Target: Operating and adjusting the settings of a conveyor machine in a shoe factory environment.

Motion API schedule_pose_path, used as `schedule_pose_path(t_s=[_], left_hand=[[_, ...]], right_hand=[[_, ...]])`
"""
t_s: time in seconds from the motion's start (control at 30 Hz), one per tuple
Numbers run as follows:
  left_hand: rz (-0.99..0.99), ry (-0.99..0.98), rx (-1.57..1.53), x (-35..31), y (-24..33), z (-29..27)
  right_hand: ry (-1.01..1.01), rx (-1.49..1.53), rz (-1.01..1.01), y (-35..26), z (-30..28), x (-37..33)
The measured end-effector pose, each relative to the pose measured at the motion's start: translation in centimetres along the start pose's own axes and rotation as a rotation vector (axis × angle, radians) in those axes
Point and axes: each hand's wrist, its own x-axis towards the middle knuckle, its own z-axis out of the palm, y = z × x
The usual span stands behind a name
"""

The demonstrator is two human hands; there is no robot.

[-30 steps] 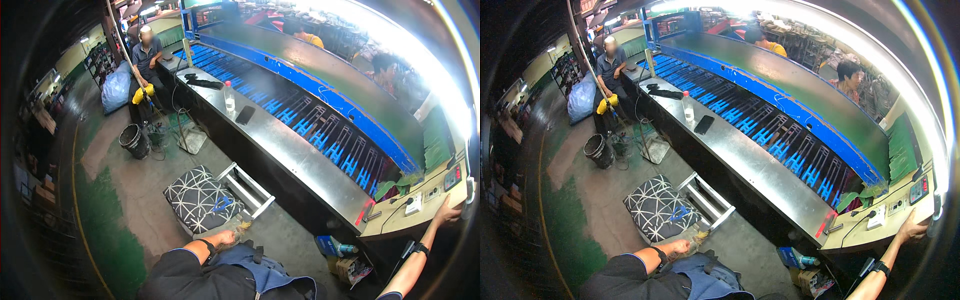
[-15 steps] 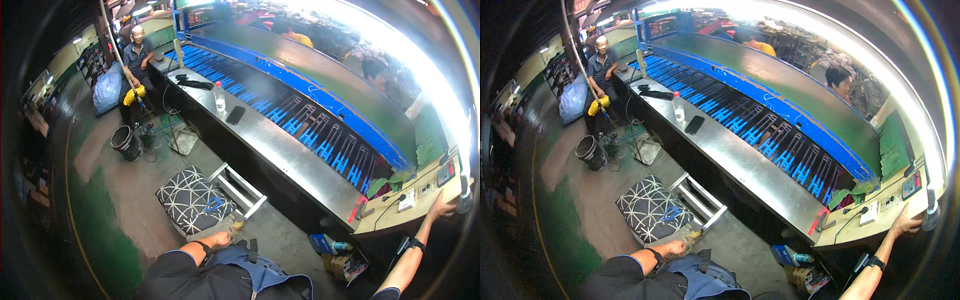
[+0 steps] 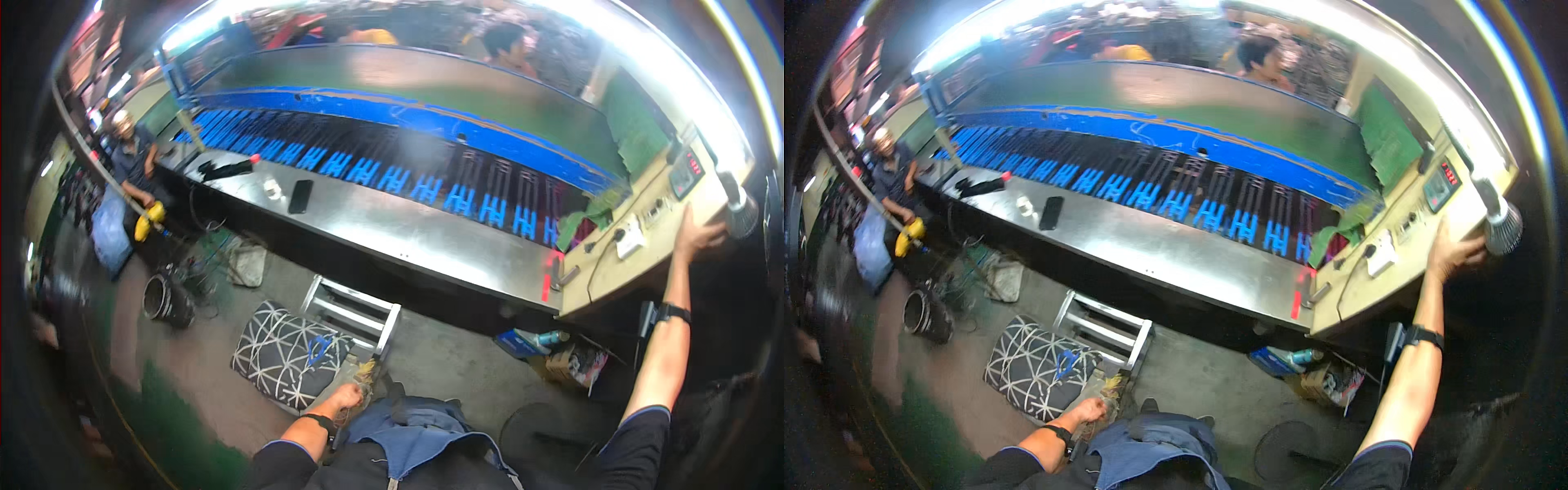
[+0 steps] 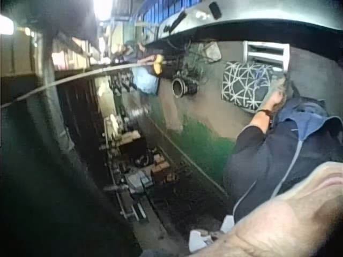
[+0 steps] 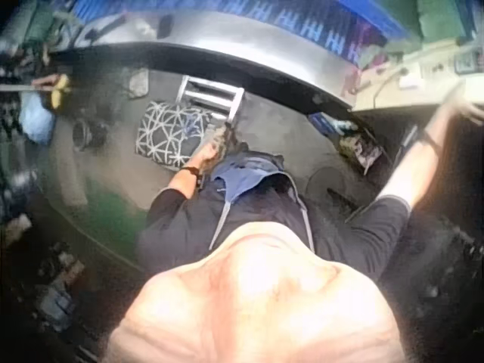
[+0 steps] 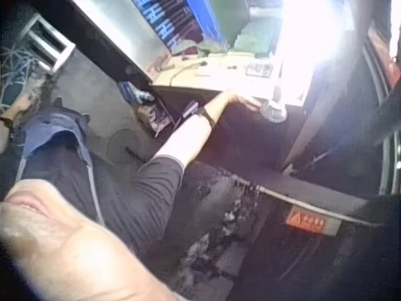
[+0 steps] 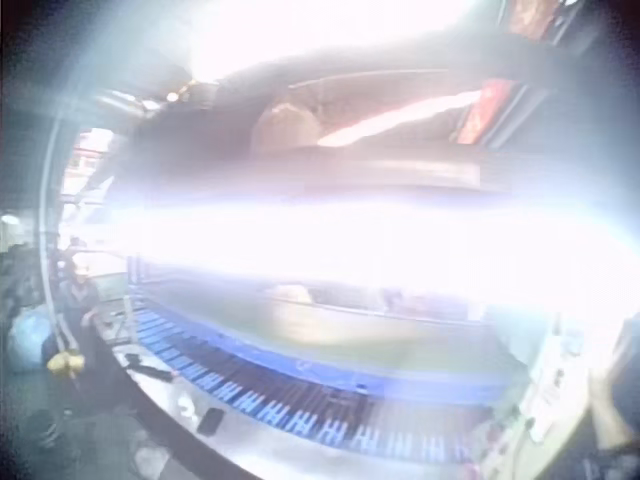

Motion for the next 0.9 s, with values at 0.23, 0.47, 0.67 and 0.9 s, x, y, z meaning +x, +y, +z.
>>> schedule_pose_path(t_s=[0.23,0.47,0.67,0.9], left_hand=[[-0.001,0.027,-0.202,-0.9,0.9,0.4],[-0.018,0.029,-0.148,-0.5,0.0,0.1],[-0.017,0.013,-0.207,1.2,-1.4,1.1],[-0.035,0.014,-0.107,1.1,-0.3,1.0]], right_hand=[[-0.046,0.078,0.023,-2.2,-1.9,-0.4],[-0.168,0.054,0.118,-2.9,-2.8,-0.2],[-0.166,0.012,0.126,-2.2,-1.9,-0.6],[-0.029,0.064,0.038,-1.5,-1.2,-0.6]])
